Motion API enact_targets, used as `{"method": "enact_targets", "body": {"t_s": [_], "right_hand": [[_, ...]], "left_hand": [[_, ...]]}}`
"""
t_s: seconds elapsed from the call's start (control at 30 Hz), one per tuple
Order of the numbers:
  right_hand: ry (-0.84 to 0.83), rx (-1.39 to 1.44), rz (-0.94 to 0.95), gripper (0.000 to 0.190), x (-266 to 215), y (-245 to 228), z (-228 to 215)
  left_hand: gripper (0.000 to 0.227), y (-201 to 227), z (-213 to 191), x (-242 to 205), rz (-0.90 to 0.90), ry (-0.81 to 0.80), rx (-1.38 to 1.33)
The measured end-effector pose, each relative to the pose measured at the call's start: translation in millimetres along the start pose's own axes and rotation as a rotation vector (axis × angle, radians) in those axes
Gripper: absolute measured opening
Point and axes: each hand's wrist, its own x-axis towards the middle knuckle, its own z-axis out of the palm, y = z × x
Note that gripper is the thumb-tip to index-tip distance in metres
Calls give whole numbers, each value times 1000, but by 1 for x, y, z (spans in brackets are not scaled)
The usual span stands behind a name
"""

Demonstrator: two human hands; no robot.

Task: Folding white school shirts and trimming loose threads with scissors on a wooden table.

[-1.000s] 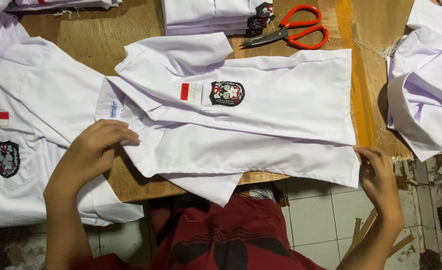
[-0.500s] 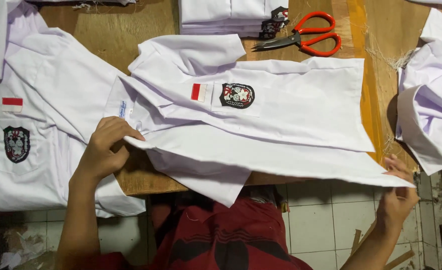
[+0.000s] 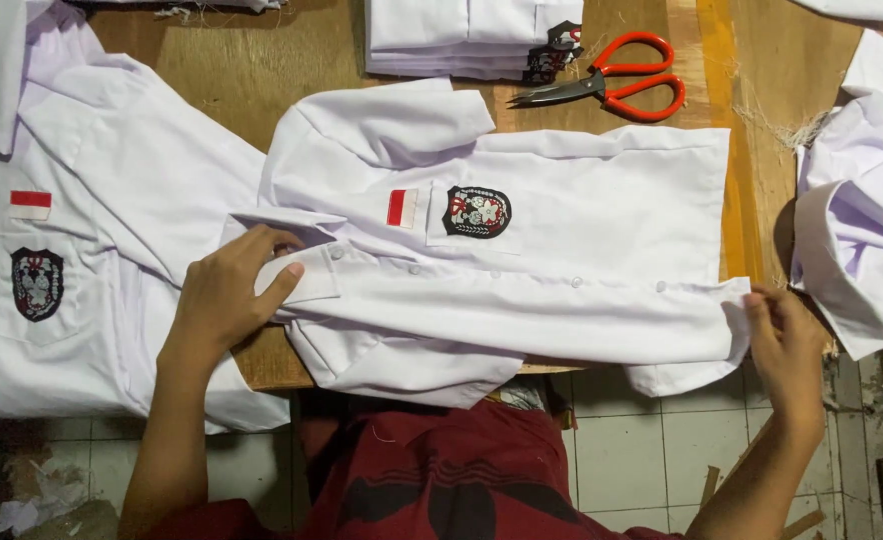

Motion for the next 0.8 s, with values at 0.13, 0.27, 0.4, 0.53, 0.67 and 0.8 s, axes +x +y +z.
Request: {"method": "enact_targets", "body": {"t_s": [0.13,0.27,0.4,0.53,0.67,0.8], "right_hand": [[29,150,40,51,14,-20,-4],[-60,117,124,51,37,-31,8],[-155,53,297,41,54,-37,28],[-116,125,321,33,59,-44,20],[104,129,97,22,58,-56,-10],[335,-88,-243,17,77,-34,-34]], "left_hand": [[31,15,-12,11,239,147,-96],[29,28,-3,30,363,281,-29],[29,34,3,56,310,117,-2],[25,4,38,81,321,111,117],[23,-9,50,92,449,388,229],[25,-7,50,98,428,530,185]]}}
